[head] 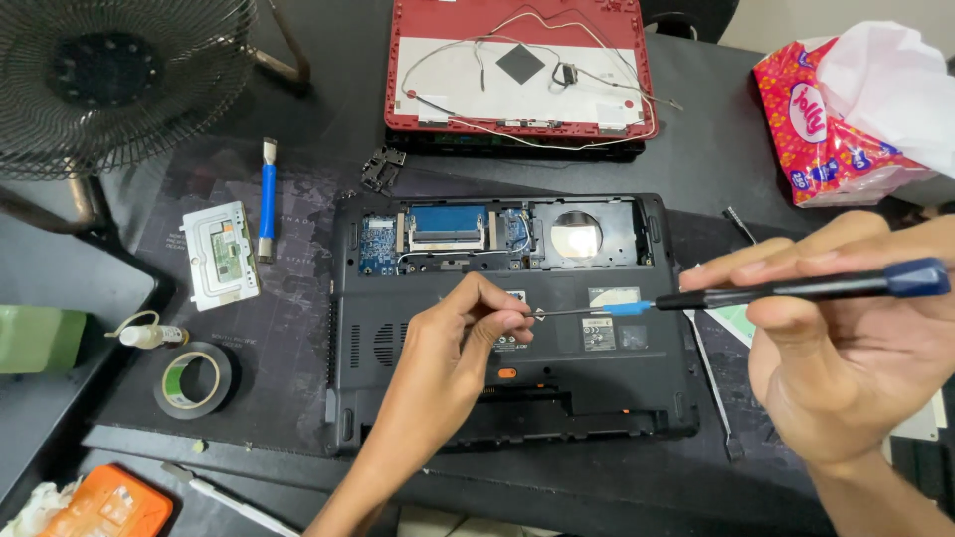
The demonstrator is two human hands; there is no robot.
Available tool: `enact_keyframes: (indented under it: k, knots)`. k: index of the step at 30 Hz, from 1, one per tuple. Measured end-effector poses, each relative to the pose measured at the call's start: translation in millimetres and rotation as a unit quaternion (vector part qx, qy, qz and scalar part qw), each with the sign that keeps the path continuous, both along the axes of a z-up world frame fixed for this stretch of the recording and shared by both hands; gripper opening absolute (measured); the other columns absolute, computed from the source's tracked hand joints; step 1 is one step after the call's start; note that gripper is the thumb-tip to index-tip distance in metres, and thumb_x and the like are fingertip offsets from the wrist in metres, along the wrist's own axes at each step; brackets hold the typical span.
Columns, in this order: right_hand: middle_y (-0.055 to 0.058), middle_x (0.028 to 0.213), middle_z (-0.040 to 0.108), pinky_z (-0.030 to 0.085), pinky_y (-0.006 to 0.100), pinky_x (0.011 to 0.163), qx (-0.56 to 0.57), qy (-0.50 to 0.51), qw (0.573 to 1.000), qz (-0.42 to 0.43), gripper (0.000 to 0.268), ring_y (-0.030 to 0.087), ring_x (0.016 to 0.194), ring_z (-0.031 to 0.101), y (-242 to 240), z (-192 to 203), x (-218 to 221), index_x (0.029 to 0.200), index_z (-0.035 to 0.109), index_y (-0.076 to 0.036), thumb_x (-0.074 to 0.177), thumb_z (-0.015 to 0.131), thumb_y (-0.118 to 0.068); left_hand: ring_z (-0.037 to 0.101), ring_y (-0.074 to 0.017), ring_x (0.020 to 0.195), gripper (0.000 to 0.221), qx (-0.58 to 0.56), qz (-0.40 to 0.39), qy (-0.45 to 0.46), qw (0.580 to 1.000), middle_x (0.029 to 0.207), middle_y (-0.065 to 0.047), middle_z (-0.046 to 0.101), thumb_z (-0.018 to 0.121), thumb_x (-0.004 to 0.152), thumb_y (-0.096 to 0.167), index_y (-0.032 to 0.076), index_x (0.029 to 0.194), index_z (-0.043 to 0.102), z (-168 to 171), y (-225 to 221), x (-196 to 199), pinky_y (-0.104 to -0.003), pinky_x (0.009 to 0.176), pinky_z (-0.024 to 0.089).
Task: The person works on a laptop at a repair workbench. They lift the keyboard away, open the bottom cover, and use a screwdriver to remove and reposition small internal components, handling a small round part and screws while working inside the chassis.
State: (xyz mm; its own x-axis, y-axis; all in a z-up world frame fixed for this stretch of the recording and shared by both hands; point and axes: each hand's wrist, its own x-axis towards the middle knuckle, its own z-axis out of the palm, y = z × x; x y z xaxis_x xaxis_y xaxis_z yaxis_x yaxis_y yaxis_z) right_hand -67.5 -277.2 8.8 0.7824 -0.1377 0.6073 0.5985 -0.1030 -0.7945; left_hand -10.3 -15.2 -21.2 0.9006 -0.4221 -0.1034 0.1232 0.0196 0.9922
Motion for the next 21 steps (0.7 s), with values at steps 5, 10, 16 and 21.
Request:
enact_keyframes:
  k: [5, 10, 16, 21]
  knots:
    - [0.010, 0.093, 0.056, 0.060, 0.048, 0.090, -0.011, 0.030, 0.999, 0.013, 0.025, 0.026, 0.088, 0.070, 8.6, 14.6, 5.6, 0.115, 0.042, -0.004, 0.117, 0.065, 0.007, 0.078, -0.0169, 0.093, 0.015, 0.052, 0.005, -0.033, 0.998, 0.101, -0.010, 0.079, 0.061, 0.102, 0.013, -0.002, 0.099, 0.062, 5.1, 1.9, -0.7, -0.031, 0.085, 0.061]
    - [0.021, 0.110, 0.065, 0.065, 0.044, 0.092, -0.064, 0.092, 0.993, -0.040, 0.031, 0.035, 0.099, 0.074, 34.8, 37.8, 17.9, 0.130, 0.036, 0.002, 0.105, 0.054, 0.004, 0.059, -0.0296, 0.123, 0.071, 0.195, 0.120, -0.325, 0.918, 0.133, -0.019, 0.058, 0.086, 0.081, 0.023, 0.000, 0.138, 0.051, 4.1, 37.1, 10.4, -0.042, 0.104, 0.049]
    - [0.031, 0.113, 0.059, 0.063, 0.044, 0.093, -0.176, 0.061, 0.982, -0.035, 0.032, 0.041, 0.102, 0.073, 56.8, 23.9, 52.5, 0.134, 0.036, -0.004, 0.109, 0.043, 0.014, 0.054, -0.0298, 0.128, 0.070, 0.242, 0.266, -0.290, 0.887, 0.134, -0.019, 0.054, 0.081, 0.086, 0.014, -0.001, 0.144, 0.045, -48.4, 93.7, 22.6, -0.039, 0.108, 0.042]
    - [0.026, 0.117, 0.063, 0.065, 0.039, 0.099, -0.168, -0.003, 0.980, 0.109, 0.042, 0.033, 0.105, 0.074, 113.8, 32.4, 98.1, 0.136, 0.016, -0.010, 0.115, 0.046, 0.011, 0.056, -0.0274, 0.125, 0.061, 0.201, 0.273, -0.213, 0.916, 0.131, -0.015, 0.060, 0.079, 0.088, 0.015, 0.003, 0.141, 0.051, -55.3, 100.7, 18.3, -0.039, 0.109, 0.041]
